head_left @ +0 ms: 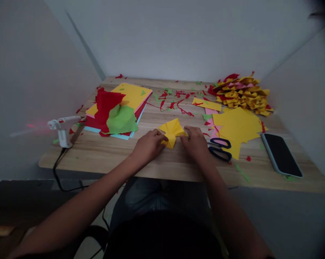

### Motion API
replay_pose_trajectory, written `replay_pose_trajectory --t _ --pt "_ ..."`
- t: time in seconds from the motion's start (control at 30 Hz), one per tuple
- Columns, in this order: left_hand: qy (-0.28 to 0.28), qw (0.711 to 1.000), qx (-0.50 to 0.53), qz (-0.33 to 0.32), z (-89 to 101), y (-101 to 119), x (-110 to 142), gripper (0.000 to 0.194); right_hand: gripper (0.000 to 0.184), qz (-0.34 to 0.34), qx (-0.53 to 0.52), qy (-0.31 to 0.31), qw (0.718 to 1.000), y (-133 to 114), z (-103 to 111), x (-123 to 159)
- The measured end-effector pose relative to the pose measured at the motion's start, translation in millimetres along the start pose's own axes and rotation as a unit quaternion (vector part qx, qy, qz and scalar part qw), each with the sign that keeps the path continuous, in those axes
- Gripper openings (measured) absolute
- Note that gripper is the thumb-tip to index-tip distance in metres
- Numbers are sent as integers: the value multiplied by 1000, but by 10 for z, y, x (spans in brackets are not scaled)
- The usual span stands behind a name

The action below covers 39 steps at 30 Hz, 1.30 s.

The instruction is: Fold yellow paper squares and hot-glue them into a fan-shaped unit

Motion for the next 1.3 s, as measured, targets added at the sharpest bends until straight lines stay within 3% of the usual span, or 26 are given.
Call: replay_pose_trajectory --t 0.1,0.23,0.37,0.43,0.53,0.6,0.7,0.87,0.9,1.03,1.2,1.3 --pt "6 1000 -1 -2 15 -60 7 24 15 -13 2 -71 997 8 -21 -28" --pt "22 999 29 20 30 -201 -35 30 16 -29 -22 -131 991 41 17 -34" --pt "56 986 144 68 9 -458 -247 44 14 -36 -65 -144 987 70 77 -82" --pt "50 980 182 61 -39 -530 -434 49 15 -39 -96 -136 985 78 91 -146" --pt "24 963 265 30 -125 -533 -750 38 14 -50 -150 -116 981 82 73 -305" --pt "11 942 336 19 -167 -504 -938 29 17 -62 -195 -103 973 75 26 -447" --pt "21 898 438 28 -196 -480 -1125 38 24 -79 -274 -70 956 39 -89 -689" --pt "11 750 658 66 -293 -432 -1132 53 23 -97 -391 -1 915 -30 -345 -973" --pt "8 739 669 83 -312 -427 -1104 56 26 -90 -414 11 906 -43 -382 -991" --pt "66 753 637 151 -281 -495 -1021 49 35 -15 -422 10 907 -116 -468 -971" --pt "68 708 679 185 -291 -528 -1024 44 37 -10 -464 35 885 -86 -452 -891" --pt "71 704 679 197 -304 -542 -995 43 28 16 -455 28 890 -149 -418 -824"
Point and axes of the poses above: each hand's wrist, its own x-axis away from the middle knuckle, its own z-axis out of the back of the hand, y = z × x, the point moved 6 cm from there along -x, towards the middle knuckle, and after that the axes turned 15 degrees about -x, right-handed, at the moved point
